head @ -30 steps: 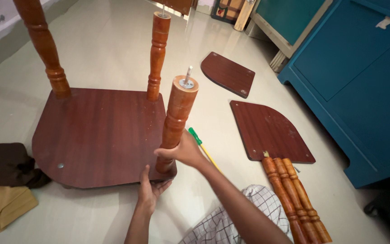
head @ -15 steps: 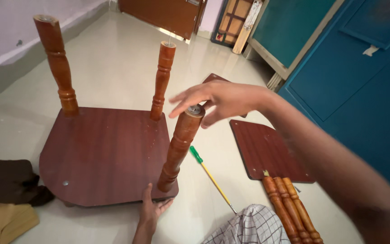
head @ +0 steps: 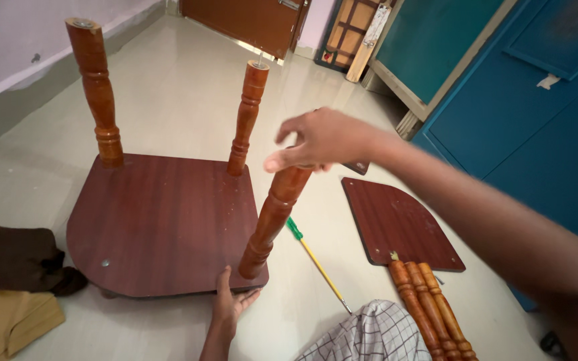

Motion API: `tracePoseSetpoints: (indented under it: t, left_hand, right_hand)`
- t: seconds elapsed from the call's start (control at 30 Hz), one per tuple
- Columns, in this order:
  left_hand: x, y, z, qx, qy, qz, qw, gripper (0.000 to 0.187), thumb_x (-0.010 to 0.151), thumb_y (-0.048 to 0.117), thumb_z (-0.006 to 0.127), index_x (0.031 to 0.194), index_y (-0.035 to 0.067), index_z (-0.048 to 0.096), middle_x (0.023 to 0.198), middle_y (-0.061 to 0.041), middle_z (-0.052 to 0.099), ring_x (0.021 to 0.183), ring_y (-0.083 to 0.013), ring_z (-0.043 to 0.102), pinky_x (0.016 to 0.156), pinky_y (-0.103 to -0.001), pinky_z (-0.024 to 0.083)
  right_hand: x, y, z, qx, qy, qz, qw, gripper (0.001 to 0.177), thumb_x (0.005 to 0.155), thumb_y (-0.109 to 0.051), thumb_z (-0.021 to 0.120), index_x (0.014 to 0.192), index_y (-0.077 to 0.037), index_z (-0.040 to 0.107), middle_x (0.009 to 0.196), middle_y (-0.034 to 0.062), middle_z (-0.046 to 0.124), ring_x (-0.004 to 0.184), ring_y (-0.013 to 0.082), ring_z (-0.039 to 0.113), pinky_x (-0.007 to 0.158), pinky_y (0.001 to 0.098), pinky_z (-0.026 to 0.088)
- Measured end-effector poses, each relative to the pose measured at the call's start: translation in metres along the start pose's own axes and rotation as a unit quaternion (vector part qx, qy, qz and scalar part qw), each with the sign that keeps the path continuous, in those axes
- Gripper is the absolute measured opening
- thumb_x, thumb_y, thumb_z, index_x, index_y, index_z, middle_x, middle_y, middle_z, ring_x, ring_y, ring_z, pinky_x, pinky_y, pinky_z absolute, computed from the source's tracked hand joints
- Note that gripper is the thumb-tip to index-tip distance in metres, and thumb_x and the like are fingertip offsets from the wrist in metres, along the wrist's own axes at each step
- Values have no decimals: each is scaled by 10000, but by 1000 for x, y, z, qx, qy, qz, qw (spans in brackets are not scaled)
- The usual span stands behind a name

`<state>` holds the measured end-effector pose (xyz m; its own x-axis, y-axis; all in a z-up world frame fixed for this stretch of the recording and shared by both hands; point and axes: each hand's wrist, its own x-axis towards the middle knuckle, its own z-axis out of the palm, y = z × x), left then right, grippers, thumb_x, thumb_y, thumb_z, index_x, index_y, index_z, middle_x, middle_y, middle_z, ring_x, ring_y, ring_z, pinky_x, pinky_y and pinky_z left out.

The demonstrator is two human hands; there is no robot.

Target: The person assembles a small wooden table by inserting four turned legs into the underside of the tabletop and tightening them by hand. The tabletop is then flipped upright to complete the assembly.

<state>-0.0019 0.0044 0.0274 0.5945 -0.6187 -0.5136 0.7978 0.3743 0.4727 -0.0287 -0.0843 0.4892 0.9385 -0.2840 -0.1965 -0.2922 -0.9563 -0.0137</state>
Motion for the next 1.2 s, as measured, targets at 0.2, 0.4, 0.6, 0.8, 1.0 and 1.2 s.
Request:
tracePoseSetpoints:
  t: [0.2, 0.4, 0.6, 0.8, 1.0, 1.2]
  left_hand:
    - [4, -1, 0, -13, 1, -1, 1000, 963, 883, 528, 565, 1578, 48, 103, 1548, -264, 327, 1277, -512, 567, 1034, -508, 541]
    - [26, -13, -13, -20, 5, -6, 1000, 974, 856, 546, 574, 1585, 92, 115, 1562, -261, 301, 1276, -538, 561, 1026, -516, 535]
    - [66, -26, -27, -85, 21, -44, 995, 1029, 831, 535, 648, 1595, 122, 94, 1581, -290, 249, 1279, -562, 530, 1039, -543, 510]
    - [83, -37, -40, -48, 9, -58, 997, 1012, 852, 465, 708, 1552, -24, 165, 1514, -275, 379, 1258, -507, 564, 1076, -497, 495]
    - [76, -41, -44, -42, -17, -24, 999, 879, 854, 374, 717, 1485, -104, 335, 1388, -283, 502, 1221, -499, 601, 1081, -501, 512]
    - [70, -32, -39, -34, 21, -51, 998, 891, 916, 377, 685, 1504, -107, 223, 1478, -314, 383, 1272, -514, 562, 1124, -491, 482]
  right_hand:
    - [-5, 30, -15, 147, -82, -126, 978, 631, 666, -118, 829, 1279, -224, 719, 1029, 73, 813, 862, 159, 822, 858, 311, 621]
    - [-3, 18, -5, 66, -3, -100, 993, 549, 696, -202, 878, 1229, -201, 745, 944, 19, 810, 826, 127, 783, 792, 290, 583]
    - [-14, 8, 0, 82, 47, 36, 995, 517, 737, -474, 843, 1009, -38, 788, 804, 99, 790, 678, 189, 791, 655, 306, 649]
    - [-14, 18, 3, 52, 63, -71, 994, 613, 778, -461, 842, 1262, -122, 680, 1063, 124, 754, 969, 225, 736, 859, 338, 568]
    - [-5, 52, -5, 220, -81, -241, 942, 697, 672, -90, 844, 1341, -186, 672, 1354, 45, 685, 1257, 225, 643, 1025, 378, 543]
    - [-5, 51, 1, 176, -6, -206, 963, 548, 683, -112, 875, 1210, -127, 725, 1030, 70, 791, 944, 160, 774, 867, 329, 597]
